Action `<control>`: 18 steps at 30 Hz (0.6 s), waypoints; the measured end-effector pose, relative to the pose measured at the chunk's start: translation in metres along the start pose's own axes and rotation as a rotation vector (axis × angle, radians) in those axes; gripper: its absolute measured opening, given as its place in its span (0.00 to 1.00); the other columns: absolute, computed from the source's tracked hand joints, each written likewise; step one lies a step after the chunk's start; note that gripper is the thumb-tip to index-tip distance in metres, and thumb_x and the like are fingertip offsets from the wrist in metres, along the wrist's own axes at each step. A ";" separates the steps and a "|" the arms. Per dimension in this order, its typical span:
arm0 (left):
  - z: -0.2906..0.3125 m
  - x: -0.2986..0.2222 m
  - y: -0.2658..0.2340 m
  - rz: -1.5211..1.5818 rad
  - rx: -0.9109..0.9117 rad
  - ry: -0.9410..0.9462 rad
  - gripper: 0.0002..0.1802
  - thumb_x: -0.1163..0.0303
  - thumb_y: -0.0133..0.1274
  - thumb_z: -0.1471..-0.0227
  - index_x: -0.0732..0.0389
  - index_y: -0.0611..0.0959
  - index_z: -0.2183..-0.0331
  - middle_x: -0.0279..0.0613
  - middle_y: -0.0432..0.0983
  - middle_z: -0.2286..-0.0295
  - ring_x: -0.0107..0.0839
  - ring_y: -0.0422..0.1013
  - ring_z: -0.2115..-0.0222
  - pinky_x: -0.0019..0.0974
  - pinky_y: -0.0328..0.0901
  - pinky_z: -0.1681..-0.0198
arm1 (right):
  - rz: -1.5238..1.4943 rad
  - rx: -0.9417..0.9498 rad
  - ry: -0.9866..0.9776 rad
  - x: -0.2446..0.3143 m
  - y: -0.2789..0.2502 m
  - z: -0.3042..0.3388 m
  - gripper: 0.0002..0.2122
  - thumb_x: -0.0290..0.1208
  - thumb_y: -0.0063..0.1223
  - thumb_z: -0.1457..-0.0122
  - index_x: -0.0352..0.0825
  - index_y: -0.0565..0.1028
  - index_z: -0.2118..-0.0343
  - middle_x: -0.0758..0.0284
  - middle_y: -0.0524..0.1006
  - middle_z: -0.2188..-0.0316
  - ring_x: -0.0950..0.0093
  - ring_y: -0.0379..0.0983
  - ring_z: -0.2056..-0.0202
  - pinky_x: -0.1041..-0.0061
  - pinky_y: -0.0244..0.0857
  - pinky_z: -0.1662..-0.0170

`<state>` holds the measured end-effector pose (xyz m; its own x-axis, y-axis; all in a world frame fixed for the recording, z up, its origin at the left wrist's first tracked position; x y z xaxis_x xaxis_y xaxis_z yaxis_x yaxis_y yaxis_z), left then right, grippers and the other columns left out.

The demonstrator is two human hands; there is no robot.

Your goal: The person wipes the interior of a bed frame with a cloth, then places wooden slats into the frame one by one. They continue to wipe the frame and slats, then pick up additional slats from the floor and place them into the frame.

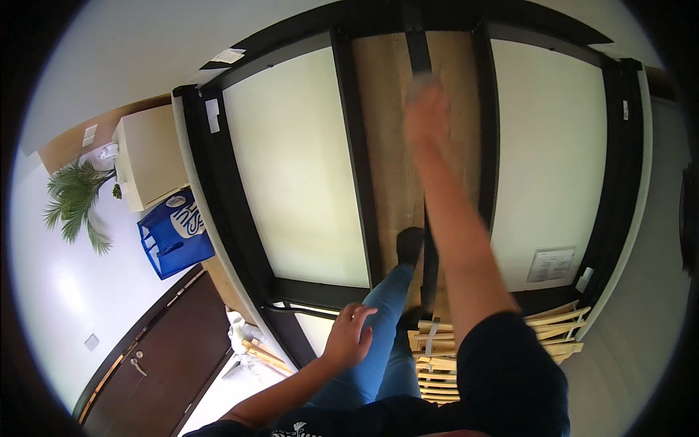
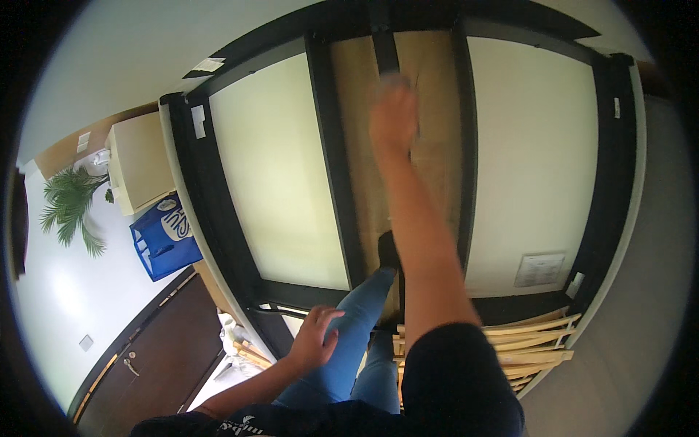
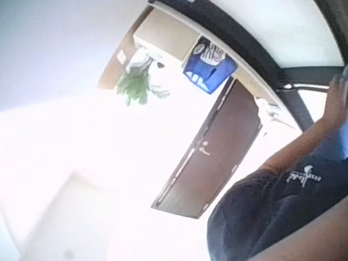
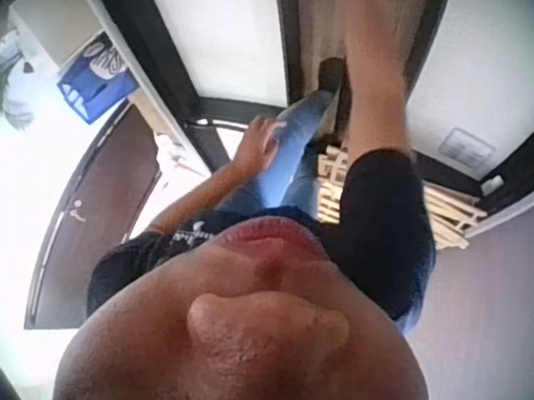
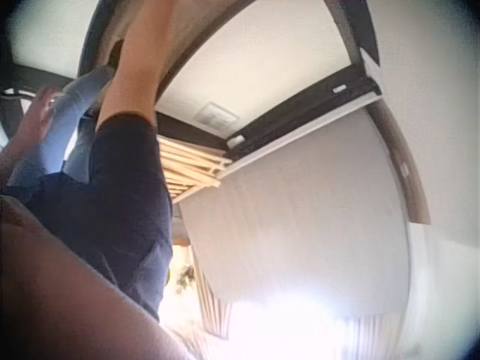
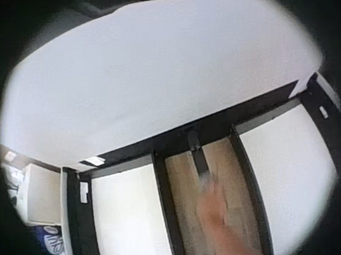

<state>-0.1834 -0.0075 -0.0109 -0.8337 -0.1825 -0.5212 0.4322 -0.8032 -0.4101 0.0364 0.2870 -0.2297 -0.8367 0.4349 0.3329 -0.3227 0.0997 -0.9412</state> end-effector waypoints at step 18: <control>-0.004 -0.010 0.026 -0.440 0.186 -0.174 0.32 0.52 0.51 0.52 0.54 0.70 0.47 0.59 0.61 0.49 0.57 0.59 0.47 0.55 0.58 0.47 | -0.354 0.116 0.276 0.021 -0.024 -0.218 0.29 0.54 0.39 0.40 0.32 0.69 0.48 0.51 0.69 0.47 0.56 0.67 0.47 0.61 0.62 0.46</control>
<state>-0.1620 -0.0241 -0.0196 -0.9747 0.1168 -0.1904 -0.0280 -0.9096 -0.4146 0.1226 0.4890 -0.2126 -0.5224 0.6157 0.5899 -0.6277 0.1906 -0.7548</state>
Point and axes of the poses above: each hand's wrist, its own z-axis away from the middle knuckle, its own y-axis out of the palm, x = y × z, the point moved 4 cm from there along -z, towards the middle knuckle
